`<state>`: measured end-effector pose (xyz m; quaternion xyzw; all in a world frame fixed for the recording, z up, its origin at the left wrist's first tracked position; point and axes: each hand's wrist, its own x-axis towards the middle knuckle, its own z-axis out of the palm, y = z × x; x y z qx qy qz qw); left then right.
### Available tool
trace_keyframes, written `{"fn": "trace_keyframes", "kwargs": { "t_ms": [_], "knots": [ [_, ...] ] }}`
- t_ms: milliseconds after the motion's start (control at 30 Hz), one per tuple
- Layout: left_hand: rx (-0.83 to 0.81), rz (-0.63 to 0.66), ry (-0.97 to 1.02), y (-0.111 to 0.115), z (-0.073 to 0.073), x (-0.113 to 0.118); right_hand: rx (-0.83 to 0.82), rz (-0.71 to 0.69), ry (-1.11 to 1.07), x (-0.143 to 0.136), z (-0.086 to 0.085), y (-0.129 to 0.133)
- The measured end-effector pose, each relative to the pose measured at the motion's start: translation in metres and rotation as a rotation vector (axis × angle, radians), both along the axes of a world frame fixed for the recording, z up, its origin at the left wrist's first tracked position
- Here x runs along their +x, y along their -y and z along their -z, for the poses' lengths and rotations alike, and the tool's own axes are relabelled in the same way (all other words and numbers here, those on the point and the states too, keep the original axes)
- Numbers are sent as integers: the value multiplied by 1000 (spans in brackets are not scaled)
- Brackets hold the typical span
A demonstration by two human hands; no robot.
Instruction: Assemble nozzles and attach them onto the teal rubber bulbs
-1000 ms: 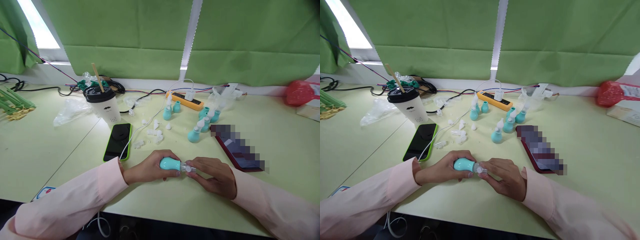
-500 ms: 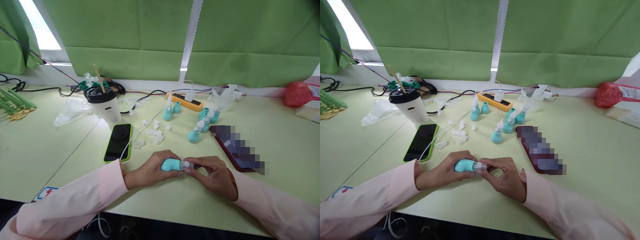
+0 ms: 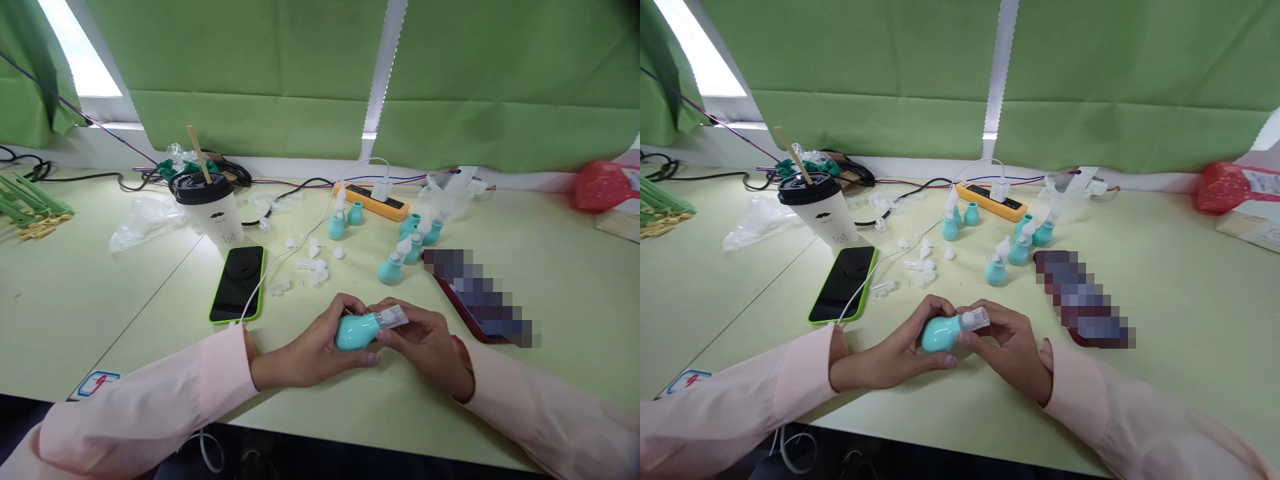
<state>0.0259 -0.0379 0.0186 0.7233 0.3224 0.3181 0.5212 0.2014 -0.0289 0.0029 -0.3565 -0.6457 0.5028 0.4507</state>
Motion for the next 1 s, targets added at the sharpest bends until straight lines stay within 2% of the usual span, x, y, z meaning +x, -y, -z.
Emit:
{"fn": "trace_keyframes", "kwargs": {
  "t_ms": [100,167,267,367,467,633,767,867,933,1000],
  "knots": [
    [42,33,-39,-1,-6,-4,-10,3,-21,0,-2,-1],
    [138,-4,-74,-6,-12,-9,-34,41,-18,2,-3,-2],
    [412,-183,-197,-23,-18,-19,-80,60,-27,4,-2,-1],
    [645,-387,-471,-46,-18,-28,-154,9,-73,6,1,1],
    [773,-445,-710,-70,-14,-31,-159,-4,-85,7,4,1],
    [759,-415,-900,-104,-6,-13,-114,36,-22,9,4,2],
    [745,-429,-901,-121,3,2,-116,39,58,9,2,3],
    [730,-443,-854,-122,3,7,-120,87,118,7,0,4],
    [723,-450,-801,-114,-3,8,-137,130,111,5,-1,5],
    [649,-435,-642,-99,-12,8,-143,171,103,3,-1,5]
  ]
}}
